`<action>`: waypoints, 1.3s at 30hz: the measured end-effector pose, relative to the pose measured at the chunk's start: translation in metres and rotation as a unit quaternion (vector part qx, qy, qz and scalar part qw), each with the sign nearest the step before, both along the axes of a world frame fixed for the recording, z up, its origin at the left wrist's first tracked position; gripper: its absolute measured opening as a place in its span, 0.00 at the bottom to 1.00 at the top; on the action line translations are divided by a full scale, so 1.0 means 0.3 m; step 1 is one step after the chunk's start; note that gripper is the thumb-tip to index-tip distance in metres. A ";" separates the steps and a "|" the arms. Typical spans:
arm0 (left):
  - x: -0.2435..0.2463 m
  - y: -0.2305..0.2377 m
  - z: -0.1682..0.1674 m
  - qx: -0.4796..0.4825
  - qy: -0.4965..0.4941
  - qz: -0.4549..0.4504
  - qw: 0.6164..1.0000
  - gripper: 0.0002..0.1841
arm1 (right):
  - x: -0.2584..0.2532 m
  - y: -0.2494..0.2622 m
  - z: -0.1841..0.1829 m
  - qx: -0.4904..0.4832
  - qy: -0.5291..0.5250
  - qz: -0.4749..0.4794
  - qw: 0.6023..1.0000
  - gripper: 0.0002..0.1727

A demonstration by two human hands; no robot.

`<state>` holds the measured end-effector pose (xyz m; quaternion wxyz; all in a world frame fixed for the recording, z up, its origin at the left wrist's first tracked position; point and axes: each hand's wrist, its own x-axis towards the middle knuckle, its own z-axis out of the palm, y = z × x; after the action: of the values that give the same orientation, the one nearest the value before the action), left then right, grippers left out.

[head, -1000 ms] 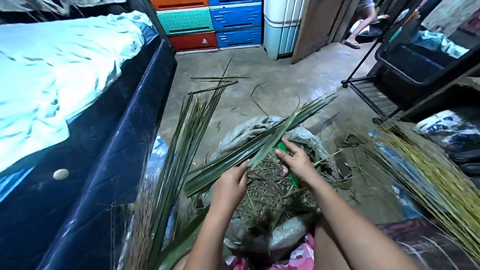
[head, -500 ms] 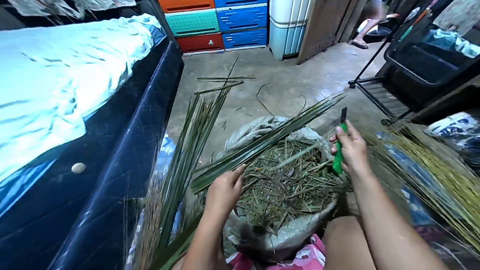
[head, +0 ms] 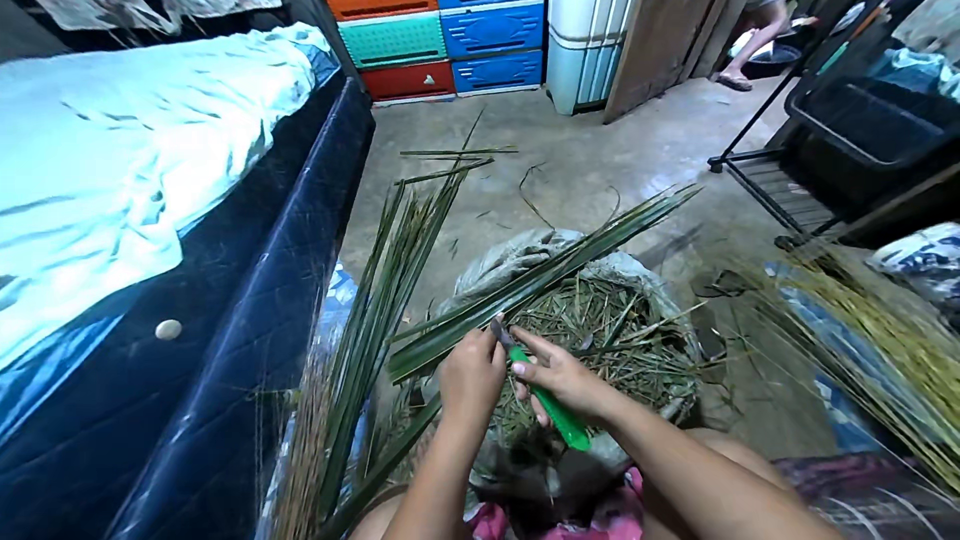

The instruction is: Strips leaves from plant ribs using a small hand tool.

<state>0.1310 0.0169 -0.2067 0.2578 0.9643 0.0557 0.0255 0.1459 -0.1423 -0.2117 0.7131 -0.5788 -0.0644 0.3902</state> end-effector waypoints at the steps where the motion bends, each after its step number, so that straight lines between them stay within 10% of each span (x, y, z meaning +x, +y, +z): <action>1: -0.002 0.000 -0.006 0.004 -0.020 0.000 1.000 0.17 | 0.001 0.001 0.001 0.000 -0.003 -0.012 1.000 0.39; 23: -0.023 -0.018 -0.036 0.051 -0.131 -0.008 0.990 0.19 | 0.147 -0.128 0.033 -0.057 -0.067 -0.258 0.962 0.32; 34: -0.033 0.010 -0.024 0.032 -0.107 -0.019 0.994 0.18 | 0.253 -0.388 0.047 -0.049 -0.110 -0.511 0.851 0.29; 39: -0.021 0.019 0.001 -0.026 -0.044 -0.023 0.998 0.18 | 0.134 -0.267 0.075 -0.044 -0.150 -0.331 0.931 0.31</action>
<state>0.1247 0.0226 -0.2065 0.2851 0.9563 0.0227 0.0605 0.1860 -0.2223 -0.1891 0.7577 -0.6498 0.0416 0.0430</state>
